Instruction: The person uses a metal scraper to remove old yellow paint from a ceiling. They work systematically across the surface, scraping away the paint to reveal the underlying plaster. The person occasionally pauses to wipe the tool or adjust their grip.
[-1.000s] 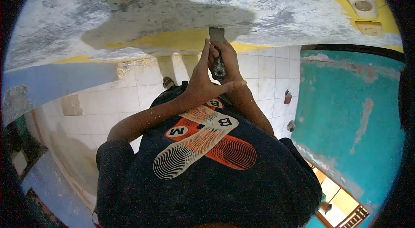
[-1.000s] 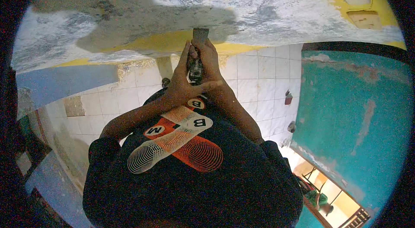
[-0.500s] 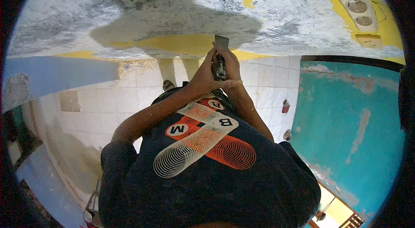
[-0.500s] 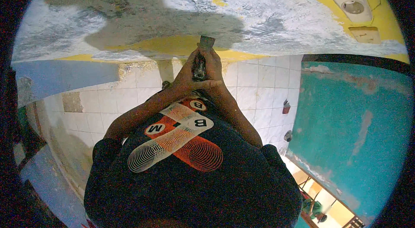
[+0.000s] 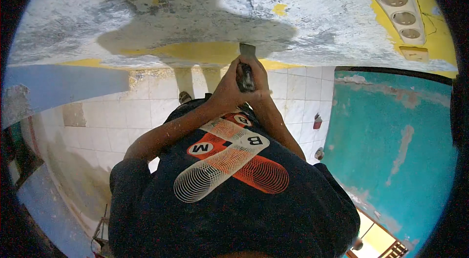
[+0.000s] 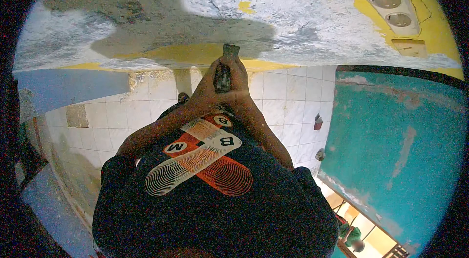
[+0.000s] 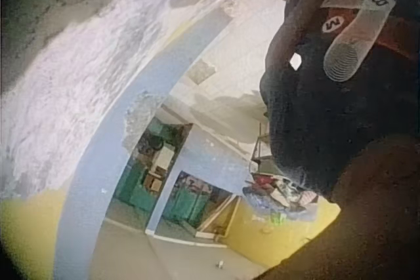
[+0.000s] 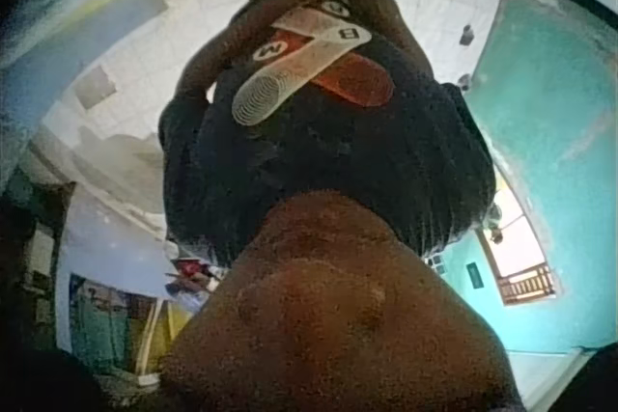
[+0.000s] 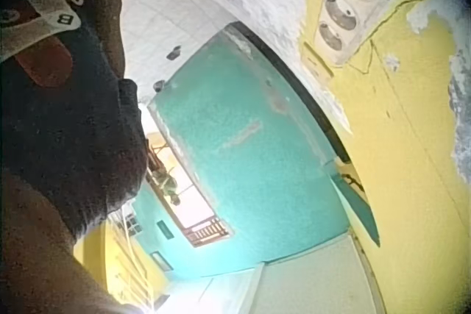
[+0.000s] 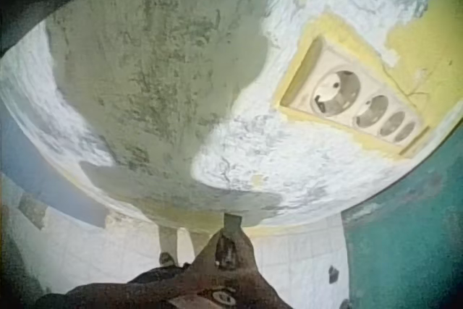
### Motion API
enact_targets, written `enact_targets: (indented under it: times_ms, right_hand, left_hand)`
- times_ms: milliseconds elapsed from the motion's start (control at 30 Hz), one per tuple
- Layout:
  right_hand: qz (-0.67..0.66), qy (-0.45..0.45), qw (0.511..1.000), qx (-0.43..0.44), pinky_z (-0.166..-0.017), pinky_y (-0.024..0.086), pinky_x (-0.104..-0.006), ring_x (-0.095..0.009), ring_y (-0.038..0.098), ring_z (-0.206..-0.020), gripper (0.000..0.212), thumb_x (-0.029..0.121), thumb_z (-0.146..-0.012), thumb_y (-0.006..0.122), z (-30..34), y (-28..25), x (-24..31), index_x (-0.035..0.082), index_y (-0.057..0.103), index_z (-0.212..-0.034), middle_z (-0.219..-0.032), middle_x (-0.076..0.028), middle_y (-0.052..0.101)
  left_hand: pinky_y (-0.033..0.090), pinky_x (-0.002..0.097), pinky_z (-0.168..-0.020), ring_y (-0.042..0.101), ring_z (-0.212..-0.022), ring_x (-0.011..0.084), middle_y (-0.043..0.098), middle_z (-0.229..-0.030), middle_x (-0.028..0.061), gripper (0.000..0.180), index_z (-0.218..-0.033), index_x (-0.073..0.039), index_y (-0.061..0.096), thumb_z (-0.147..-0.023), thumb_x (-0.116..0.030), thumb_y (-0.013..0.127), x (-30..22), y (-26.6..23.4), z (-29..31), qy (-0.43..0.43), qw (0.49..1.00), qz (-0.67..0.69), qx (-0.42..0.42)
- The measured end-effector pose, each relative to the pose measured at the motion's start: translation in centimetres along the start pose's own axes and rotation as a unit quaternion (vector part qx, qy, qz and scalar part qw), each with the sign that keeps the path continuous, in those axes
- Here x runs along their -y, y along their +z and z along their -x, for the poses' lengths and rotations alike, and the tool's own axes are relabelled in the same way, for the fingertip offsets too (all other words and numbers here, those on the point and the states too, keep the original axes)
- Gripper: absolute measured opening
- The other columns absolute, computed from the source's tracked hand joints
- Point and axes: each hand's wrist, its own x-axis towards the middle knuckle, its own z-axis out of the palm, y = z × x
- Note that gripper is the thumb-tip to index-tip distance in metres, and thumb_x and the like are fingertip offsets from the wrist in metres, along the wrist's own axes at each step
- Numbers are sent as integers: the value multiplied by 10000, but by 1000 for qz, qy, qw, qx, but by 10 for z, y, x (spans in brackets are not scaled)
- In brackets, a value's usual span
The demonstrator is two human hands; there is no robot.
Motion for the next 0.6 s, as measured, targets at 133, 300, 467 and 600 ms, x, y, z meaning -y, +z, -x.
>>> enact_targets:
  times_ms: [133,300,467,600]
  right_hand:
    - [-166,130,977,-25,-599,487,-251,-121,582,-672,175,159,-869,616,9,17,32,77,572,-1018,-815,-19,595]
    - [-124,69,990,7,-612,491,-257,-118,590,-687,174,171,-883,609,5,8,11,77,574,-1025,-805,-18,589]
    - [-149,81,986,9,-632,497,-273,-121,584,-718,188,208,-901,608,1,5,8,72,567,-1025,-821,-23,582]
    - [-161,73,984,-10,-589,497,-275,-121,580,-659,147,219,-920,603,-16,10,-20,75,585,-938,-781,-14,596]
  left_hand:
    - [346,397,-1098,404,-1308,365,372,-1369,302,1194,-1449,95,117,-674,-444,849,3,3,1,-33,999,-10,-10]
    - [354,392,-1092,413,-1303,354,384,-1365,295,1182,-1448,90,143,-673,-462,843,20,6,-4,-8,1000,15,-13]
    - [371,380,-1080,417,-1298,347,389,-1372,274,1136,-1442,75,193,-678,-455,845,0,2,-2,-36,999,30,-8]
    - [383,377,-1064,460,-1262,297,447,-1357,208,990,-1423,13,299,-698,-381,845,16,-2,-7,-96,993,63,-36]
